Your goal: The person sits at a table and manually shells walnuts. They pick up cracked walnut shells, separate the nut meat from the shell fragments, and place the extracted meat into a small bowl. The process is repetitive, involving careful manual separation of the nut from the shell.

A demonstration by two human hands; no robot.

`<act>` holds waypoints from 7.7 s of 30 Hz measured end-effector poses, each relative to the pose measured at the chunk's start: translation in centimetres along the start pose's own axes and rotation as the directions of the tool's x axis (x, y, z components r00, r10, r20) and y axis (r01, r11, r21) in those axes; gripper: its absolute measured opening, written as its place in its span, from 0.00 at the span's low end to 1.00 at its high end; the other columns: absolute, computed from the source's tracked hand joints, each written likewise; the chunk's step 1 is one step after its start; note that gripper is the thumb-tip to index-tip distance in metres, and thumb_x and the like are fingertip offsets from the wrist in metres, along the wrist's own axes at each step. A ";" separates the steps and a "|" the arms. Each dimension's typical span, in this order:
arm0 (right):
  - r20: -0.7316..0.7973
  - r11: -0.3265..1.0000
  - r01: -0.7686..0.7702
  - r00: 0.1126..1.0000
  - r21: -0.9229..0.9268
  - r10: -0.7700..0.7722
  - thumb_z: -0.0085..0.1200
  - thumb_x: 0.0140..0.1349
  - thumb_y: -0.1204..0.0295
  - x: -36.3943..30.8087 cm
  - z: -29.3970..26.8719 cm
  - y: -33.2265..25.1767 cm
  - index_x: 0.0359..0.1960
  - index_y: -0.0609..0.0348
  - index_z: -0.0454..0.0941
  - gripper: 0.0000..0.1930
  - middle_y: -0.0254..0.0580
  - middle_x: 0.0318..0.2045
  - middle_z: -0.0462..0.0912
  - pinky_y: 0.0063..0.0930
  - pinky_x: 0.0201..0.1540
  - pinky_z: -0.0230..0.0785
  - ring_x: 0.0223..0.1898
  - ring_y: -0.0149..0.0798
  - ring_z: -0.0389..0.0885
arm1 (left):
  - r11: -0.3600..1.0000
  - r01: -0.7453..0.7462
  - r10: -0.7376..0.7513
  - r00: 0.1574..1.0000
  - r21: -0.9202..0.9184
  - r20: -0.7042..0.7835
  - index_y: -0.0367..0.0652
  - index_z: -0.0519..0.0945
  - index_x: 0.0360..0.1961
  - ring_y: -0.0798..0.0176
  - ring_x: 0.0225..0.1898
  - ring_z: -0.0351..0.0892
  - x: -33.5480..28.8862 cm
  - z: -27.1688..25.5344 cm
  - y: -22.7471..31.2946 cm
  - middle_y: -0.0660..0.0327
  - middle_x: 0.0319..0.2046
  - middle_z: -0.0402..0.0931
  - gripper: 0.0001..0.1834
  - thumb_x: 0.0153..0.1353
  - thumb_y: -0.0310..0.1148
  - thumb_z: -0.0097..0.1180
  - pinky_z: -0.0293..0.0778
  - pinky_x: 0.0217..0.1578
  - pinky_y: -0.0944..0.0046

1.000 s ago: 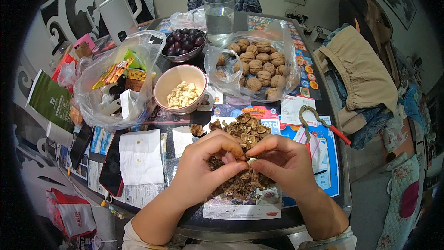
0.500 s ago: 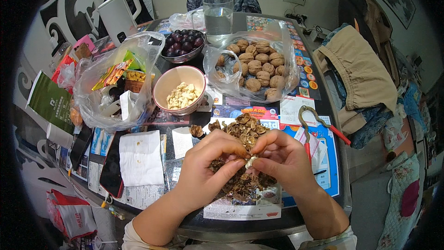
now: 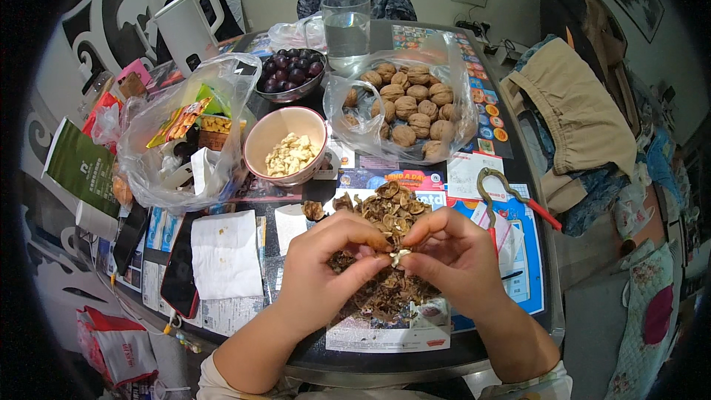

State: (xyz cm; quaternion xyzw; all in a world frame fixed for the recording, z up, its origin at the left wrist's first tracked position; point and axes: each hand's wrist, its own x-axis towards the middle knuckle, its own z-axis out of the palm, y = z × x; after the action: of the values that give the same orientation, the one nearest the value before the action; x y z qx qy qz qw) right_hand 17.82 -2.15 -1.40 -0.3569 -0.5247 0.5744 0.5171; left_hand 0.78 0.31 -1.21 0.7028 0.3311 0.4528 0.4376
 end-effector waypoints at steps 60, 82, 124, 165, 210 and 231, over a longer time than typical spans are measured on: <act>-0.043 0.985 -0.105 0.993 0.134 0.112 0.54 0.52 0.77 0.5 -0.3 0.6 0.35 0.63 0.69 0.10 0.33 0.29 0.73 0.14 0.34 0.64 0.31 0.21 0.71 | 0.966 -0.054 0.066 0.997 0.253 -0.039 0.35 0.73 0.21 0.68 0.21 0.67 0.4 -0.6 -0.7 0.60 0.19 0.69 0.03 0.46 0.23 0.54 0.65 0.25 0.72; 0.000 0.969 -0.025 1.000 -0.246 0.026 0.54 0.49 0.81 0.1 -0.2 0.6 0.36 0.65 0.69 0.12 0.37 0.33 0.71 0.19 0.40 0.64 0.36 0.27 0.71 | 0.920 -0.209 0.200 0.978 0.332 0.062 0.36 0.72 0.25 0.64 0.24 0.71 0.6 0.1 -0.2 0.58 0.25 0.71 0.07 0.42 0.19 0.55 0.68 0.25 0.70; 0.028 0.973 0.111 0.994 -0.203 -0.108 0.51 0.51 0.81 0.5 -0.6 0.8 0.37 0.65 0.70 0.10 0.40 0.33 0.73 0.22 0.43 0.63 0.38 0.30 0.71 | 0.963 -0.089 0.112 0.991 0.255 -0.077 0.35 0.74 0.26 0.63 0.26 0.73 0.2 0.6 -0.5 0.56 0.25 0.73 0.04 0.46 0.20 0.53 0.69 0.30 0.70; -0.016 0.917 0.171 0.982 -0.360 -0.190 0.56 0.49 0.77 0.2 0.3 1.7 0.40 0.64 0.70 0.15 0.43 0.30 0.77 0.20 0.35 0.68 0.31 0.32 0.77 | 0.989 0.083 -0.071 0.992 0.124 -0.104 0.36 0.72 0.25 0.72 0.23 0.66 -0.3 1.0 -0.4 0.62 0.22 0.69 0.06 0.43 0.20 0.55 0.64 0.25 0.74; -0.102 0.992 -0.121 0.988 -0.026 0.118 0.46 0.58 0.74 0.2 0.2 1.1 0.35 0.67 0.71 0.08 0.39 0.21 0.76 0.15 0.23 0.66 0.19 0.24 0.72 | 0.951 -0.092 0.116 0.991 0.296 -0.064 0.35 0.71 0.25 0.62 0.25 0.73 -0.1 0.8 -0.3 0.56 0.25 0.73 0.06 0.44 0.18 0.54 0.69 0.28 0.69; -0.069 0.976 -0.203 0.976 0.083 0.209 0.51 0.55 0.74 0.4 -0.4 0.3 0.29 0.65 0.71 0.06 0.34 0.19 0.74 0.13 0.21 0.64 0.19 0.22 0.72 | 0.837 -0.314 0.333 0.942 0.449 0.038 0.37 0.71 0.26 0.55 0.29 0.75 0.2 0.4 -0.3 0.56 0.27 0.74 0.10 0.39 0.18 0.54 0.71 0.29 0.64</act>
State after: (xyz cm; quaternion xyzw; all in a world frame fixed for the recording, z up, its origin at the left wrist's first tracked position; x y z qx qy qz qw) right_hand 18.06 -1.66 -1.75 -0.4115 -0.4424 0.6300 0.4878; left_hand 1.23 0.44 -1.53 0.8206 0.3120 0.4462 0.1739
